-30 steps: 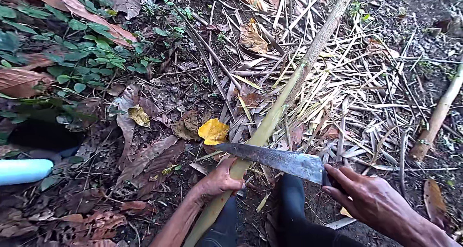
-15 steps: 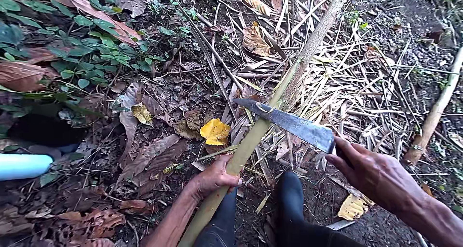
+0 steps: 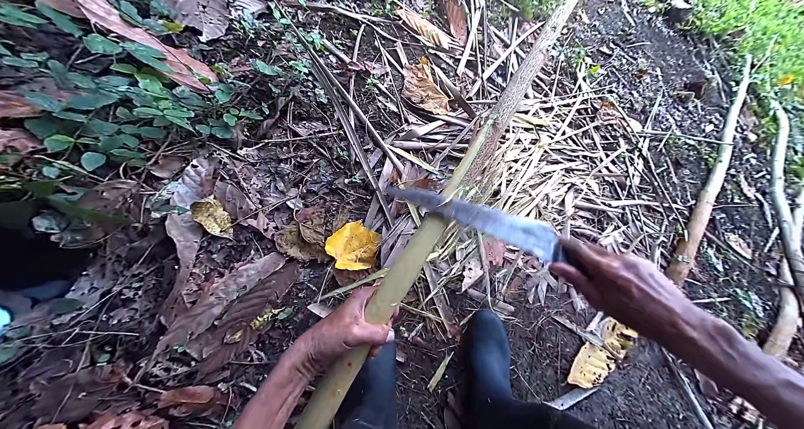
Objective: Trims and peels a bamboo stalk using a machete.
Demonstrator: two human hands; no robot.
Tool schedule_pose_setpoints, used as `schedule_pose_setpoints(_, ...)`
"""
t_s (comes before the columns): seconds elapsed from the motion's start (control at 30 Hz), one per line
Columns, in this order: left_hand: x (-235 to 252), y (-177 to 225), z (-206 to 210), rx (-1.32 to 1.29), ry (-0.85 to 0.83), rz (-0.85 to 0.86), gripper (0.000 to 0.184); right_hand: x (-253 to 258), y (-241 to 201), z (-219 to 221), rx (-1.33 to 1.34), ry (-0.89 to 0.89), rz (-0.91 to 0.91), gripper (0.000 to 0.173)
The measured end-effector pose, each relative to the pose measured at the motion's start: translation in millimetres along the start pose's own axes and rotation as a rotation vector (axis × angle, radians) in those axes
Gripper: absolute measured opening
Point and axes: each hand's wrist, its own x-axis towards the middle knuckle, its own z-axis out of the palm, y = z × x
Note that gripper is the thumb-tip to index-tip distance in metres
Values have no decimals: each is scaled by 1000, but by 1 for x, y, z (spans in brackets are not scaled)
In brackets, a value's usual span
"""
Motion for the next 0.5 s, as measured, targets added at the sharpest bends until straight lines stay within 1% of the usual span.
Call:
schedule_pose_setpoints(0.07,-1,-1,-1,-15,0,2,30,12,18,-7,-18,22,14,61)
schedule_pose_setpoints(0.1,-1,-1,-2,-20,-2,11,29,12,17,-9,-37,22,11,62)
schedule_pose_setpoints(0.17,-2,-1,-4,-24,-9,15,28,3,-2,-16,-113,20,-27,66)
schedule_pose_setpoints(0.2,-1,-2,-4,-27,-13,21,28,0,-11,-17,-155,32,-74,67)
schedule_pose_setpoints(0.27,-1,-4,-3,-29,-14,17,29,-1,-22,-11,-169,30,-152,68)
schedule_pose_setpoints(0.3,0,-4,-4,-29,-20,16,29,5,-18,-9,-142,14,-137,65)
schedule_pose_setpoints(0.33,0,-5,-5,-28,-25,14,29,15,-6,-10,-96,-8,-78,59)
schedule_pose_setpoints(0.4,1,-8,-4,-32,-30,12,28,39,31,-21,-25,-14,60,45)
schedule_pose_setpoints(0.43,2,-8,-4,-36,-31,12,28,50,45,-28,-15,-6,86,42)
schedule_pose_setpoints(0.5,1,-9,-3,-40,-27,7,28,56,51,-33,-18,-3,32,45)
